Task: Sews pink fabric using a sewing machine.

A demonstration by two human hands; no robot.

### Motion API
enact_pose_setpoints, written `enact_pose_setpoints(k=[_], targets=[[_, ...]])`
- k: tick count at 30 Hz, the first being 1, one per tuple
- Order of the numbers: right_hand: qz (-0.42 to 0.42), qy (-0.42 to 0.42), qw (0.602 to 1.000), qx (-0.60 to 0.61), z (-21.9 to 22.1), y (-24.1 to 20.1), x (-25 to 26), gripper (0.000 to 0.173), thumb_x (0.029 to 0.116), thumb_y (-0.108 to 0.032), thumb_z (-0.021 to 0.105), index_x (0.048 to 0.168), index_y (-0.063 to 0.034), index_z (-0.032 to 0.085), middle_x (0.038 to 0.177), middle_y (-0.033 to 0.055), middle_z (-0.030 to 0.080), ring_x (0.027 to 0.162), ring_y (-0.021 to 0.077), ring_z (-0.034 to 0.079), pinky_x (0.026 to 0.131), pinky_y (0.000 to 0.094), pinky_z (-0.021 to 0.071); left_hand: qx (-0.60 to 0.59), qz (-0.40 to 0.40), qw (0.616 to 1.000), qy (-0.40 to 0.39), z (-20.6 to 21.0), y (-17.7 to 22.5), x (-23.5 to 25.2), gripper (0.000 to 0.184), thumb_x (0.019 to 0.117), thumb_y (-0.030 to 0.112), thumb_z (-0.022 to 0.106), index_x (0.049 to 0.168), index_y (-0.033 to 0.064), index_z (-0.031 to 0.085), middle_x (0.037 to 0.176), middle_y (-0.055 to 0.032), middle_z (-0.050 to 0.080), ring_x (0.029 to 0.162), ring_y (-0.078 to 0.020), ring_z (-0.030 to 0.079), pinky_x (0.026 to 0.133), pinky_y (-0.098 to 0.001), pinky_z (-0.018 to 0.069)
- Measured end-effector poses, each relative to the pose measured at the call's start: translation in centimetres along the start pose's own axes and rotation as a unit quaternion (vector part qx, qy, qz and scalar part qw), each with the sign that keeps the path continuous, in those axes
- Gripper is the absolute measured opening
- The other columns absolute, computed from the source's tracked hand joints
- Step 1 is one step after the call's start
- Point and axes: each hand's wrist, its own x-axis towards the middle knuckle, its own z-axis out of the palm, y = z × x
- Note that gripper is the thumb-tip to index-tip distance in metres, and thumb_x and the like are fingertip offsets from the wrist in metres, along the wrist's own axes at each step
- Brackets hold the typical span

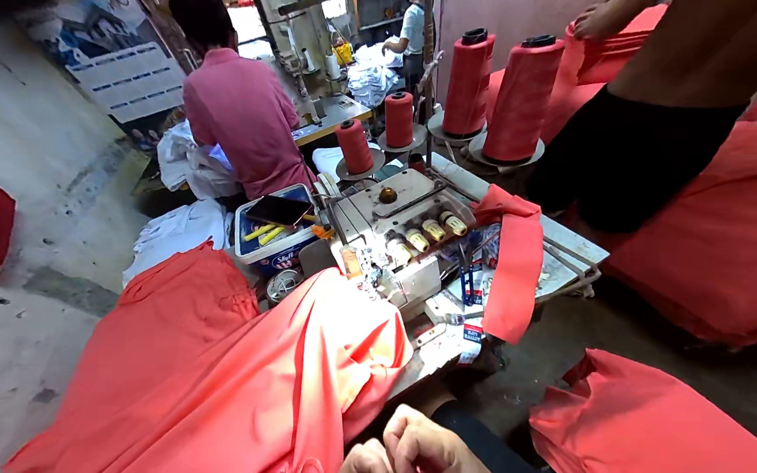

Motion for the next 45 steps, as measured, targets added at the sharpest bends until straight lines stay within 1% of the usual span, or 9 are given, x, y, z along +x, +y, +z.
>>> enact_pose_setpoints(k=[4,8,12,15,18,21,30,38,45], targets=[[-0.085,0.014,0.983,-0.163,-0.7,1.1,0.0,0.024,0.1038,-0.021,0.058,0.091,-0.0005,0.054,0.093,0.0124,0.059,0.097,0.0105,0.060,0.091,0.0175,0.0475,0.130,0.035,0.991,-0.009,-1.7,-1.1,0.6,0.018,0.1076,0.036,0.048,0.105,0.0283,0.064,0.121,0.0209,0.063,0.117,0.0086,0.055,0.100,-0.0143,0.0457],[0.065,0.032,0.996,-0.051,-1.7,0.6,0.2,0.014,0.0970,-0.015,0.066,0.103,-0.0059,0.058,0.079,-0.0101,0.062,0.072,-0.0115,0.057,0.067,0.0087,0.0493,0.204,0.013,0.979,0.001,-3.1,0.6,1.6,0.006,0.1036,0.030,0.057,0.107,0.0292,0.061,0.097,0.0225,0.066,0.090,0.0135,0.062,0.080,-0.0089,0.0525],[0.204,-0.123,0.971,-0.032,-3.6,0.2,1.0,0.017,0.0973,-0.015,0.064,0.088,0.0002,0.066,0.070,-0.0068,0.060,0.063,-0.0089,0.054,0.060,0.0104,0.0452,0.420,0.051,0.906,-0.016,-3.6,0.6,2.9,0.015,0.1027,0.017,0.056,0.102,0.0040,0.064,0.090,-0.0023,0.069,0.086,-0.0004,0.064,0.082,-0.0161,0.0518],[0.201,-0.037,0.978,-0.032,-3.0,0.4,1.2,0.015,0.1004,-0.009,0.057,0.092,-0.0021,0.068,0.078,-0.0086,0.066,0.072,-0.0078,0.061,0.068,0.0124,0.0527,0.423,0.038,0.898,0.113,-2.4,-1.0,2.5,0.023,0.1003,0.002,0.050,0.109,-0.0098,0.067,0.097,-0.0061,0.073,0.086,-0.0023,0.068,0.079,-0.0175,0.0557],[0.242,0.038,0.970,-0.001,-2.6,0.5,1.8,0.018,0.1046,-0.009,0.051,0.095,-0.0076,0.066,0.079,-0.0109,0.067,0.072,-0.0057,0.064,0.069,0.0140,0.0550,0.207,0.011,0.975,0.075,-2.0,-1.9,0.5,0.040,0.0973,0.010,0.054,0.137,0.0129,0.057,0.133,0.0090,0.067,0.121,-0.0019,0.062,0.100,-0.0226,0.0529],[0.276,0.070,0.958,0.031,-2.6,1.0,2.0,0.017,0.1045,-0.009,0.053,0.093,-0.0087,0.066,0.077,-0.0087,0.067,0.069,-0.0024,0.065,0.067,0.0163,0.0557,0.278,0.081,0.957,0.032,-2.3,-3.5,-0.6,0.043,0.0952,0.003,0.058,0.137,0.0091,0.060,0.145,-0.0004,0.060,0.135,-0.0076,0.053,0.112,-0.0270,0.0460],[0.226,-0.173,0.947,-0.152,-5.6,0.7,3.4,0.029,0.1060,-0.014,0.050,0.095,0.0028,0.071,0.075,-0.0034,0.062,0.067,-0.0104,0.052,0.064,0.0083,0.0423,0.512,0.095,0.840,-0.154,-5.4,0.6,3.8,0.022,0.1026,0.016,0.057,0.095,0.0013,0.071,0.085,-0.0124,0.072,0.084,-0.0171,0.069,0.082,-0.0238,0.0529],[0.180,-0.317,0.924,-0.116,-7.0,-0.5,5.8,0.031,0.1033,-0.017,0.055,0.081,0.0020,0.064,0.062,-0.0055,0.051,0.055,-0.0090,0.042,0.051,0.0096,0.0327,0.093,-0.090,0.965,-0.229,-5.8,-2.5,5.1,0.022,0.1046,0.024,0.056,0.096,0.0053,0.063,0.102,0.0067,0.067,0.102,0.0077,0.058,0.091,-0.0142,0.0476],[0.130,-0.380,0.888,-0.223,-7.7,-2.2,6.2,0.030,0.1031,-0.011,0.050,0.079,0.0008,0.062,0.068,0.0064,0.055,0.063,0.0099,0.053,0.058,0.0252,0.0418,-0.213,-0.142,0.946,-0.196,-3.2,-6.9,3.4,0.017,0.0967,0.040,0.068,0.108,0.0280,0.063,0.099,0.0198,0.068,0.088,0.0114,0.062,0.075,-0.0102,0.0510]])
